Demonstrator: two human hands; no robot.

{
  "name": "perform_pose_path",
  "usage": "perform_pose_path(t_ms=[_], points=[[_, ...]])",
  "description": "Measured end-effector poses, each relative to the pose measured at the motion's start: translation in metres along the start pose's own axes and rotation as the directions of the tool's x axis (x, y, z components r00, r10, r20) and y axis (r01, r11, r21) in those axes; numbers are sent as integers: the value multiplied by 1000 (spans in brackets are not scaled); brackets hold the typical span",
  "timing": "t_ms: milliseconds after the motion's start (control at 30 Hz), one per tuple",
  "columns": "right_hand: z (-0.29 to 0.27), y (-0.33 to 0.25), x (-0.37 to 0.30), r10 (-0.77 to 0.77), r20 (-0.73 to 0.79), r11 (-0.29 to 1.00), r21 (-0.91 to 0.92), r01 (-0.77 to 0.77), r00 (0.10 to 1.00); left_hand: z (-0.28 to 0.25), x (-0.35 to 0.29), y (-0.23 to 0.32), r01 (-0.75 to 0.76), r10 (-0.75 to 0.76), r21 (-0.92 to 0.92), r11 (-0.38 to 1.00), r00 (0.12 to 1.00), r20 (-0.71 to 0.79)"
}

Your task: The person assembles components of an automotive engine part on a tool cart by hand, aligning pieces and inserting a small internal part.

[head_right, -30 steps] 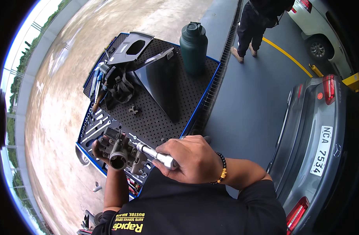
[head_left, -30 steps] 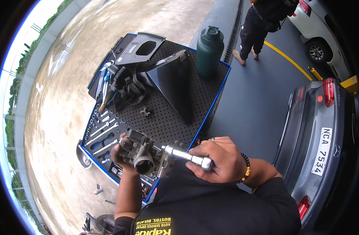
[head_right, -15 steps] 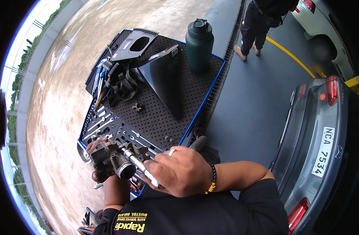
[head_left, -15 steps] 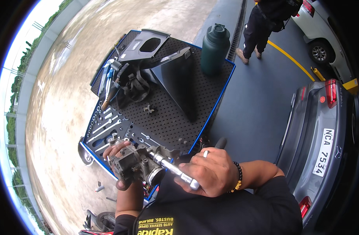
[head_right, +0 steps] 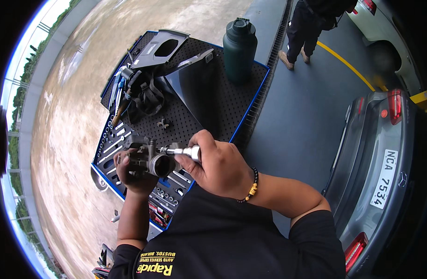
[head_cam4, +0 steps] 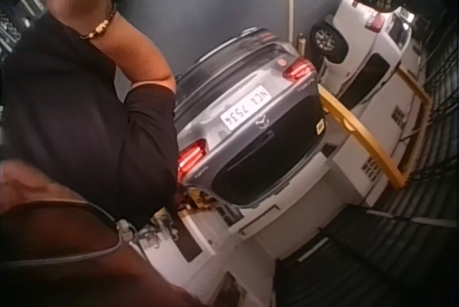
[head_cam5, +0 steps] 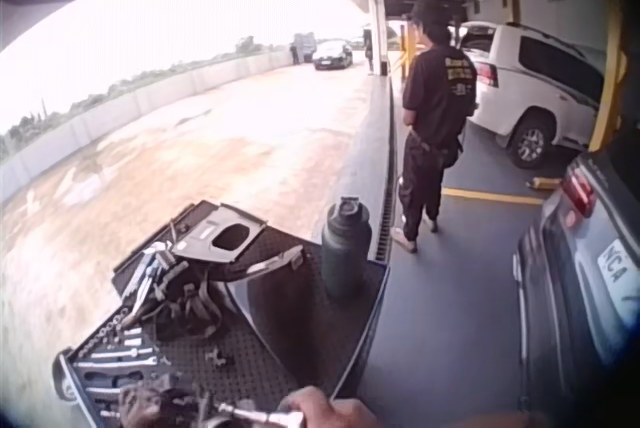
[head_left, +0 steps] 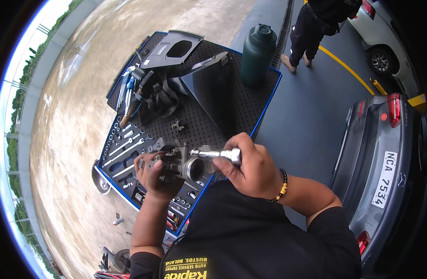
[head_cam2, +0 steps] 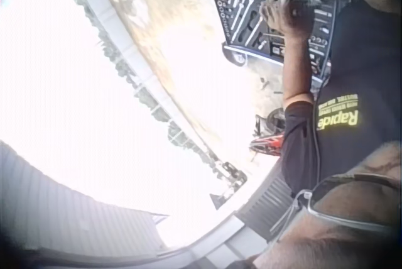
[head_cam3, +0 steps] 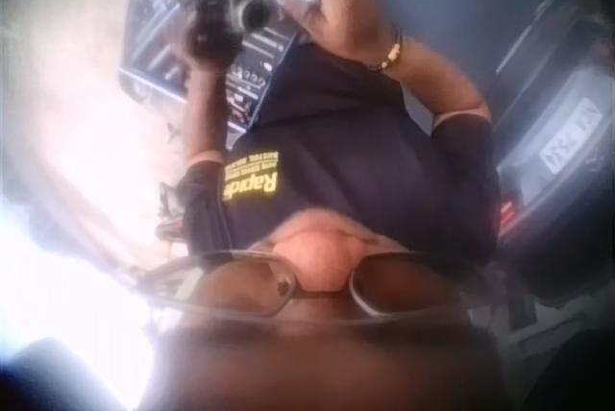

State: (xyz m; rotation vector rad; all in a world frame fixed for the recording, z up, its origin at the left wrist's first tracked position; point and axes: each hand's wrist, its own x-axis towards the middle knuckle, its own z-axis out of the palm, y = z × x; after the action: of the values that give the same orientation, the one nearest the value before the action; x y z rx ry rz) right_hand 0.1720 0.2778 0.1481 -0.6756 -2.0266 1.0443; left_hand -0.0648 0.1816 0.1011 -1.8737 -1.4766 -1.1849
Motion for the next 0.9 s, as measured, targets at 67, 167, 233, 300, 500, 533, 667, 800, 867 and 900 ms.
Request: perform_pose_path(t_ms=[67, 167, 233, 300, 500, 533, 667, 800, 867, 900], points=[[-1, 19, 17, 260, 118, 948, 157, -277, 958, 6, 7, 6, 254, -256, 47, 966, 920, 296], [17, 50, 23, 662, 426, 378, 520, -766, 616, 30, -5, 8, 343, -380, 165, 925, 857, 348], [21, 60, 22, 700, 497, 195, 558, -807, 513, 35, -24, 7, 306, -380, 237, 922, 835, 397], [23, 69, 16, 734, 558, 17, 555, -832, 387, 38, -26, 9, 277, -367, 262, 924, 832, 417], [53, 99, -35, 743, 111, 670, -113, -734, 660, 48, -33, -2, 407, -370, 143, 902, 560, 741], [58, 101, -38, 745, 68, 665, -155, -731, 663, 48, -36, -4, 413, -371, 137, 900, 563, 738], [66, 70, -26, 745, 148, 661, -32, -750, 650, 47, -47, -17, 490, -454, 170, 855, 548, 702], [57, 60, -42, 718, 361, 652, -52, -756, 594, 43, -42, -30, 501, -488, 242, 831, 448, 749], [47, 42, -51, 728, 502, 533, 13, -846, 466, 45, -43, -32, 420, -439, 248, 873, 456, 774], [51, 47, -62, 683, 482, 563, 129, -816, 548, 45, -41, -32, 465, -437, 231, 855, 405, 803]])
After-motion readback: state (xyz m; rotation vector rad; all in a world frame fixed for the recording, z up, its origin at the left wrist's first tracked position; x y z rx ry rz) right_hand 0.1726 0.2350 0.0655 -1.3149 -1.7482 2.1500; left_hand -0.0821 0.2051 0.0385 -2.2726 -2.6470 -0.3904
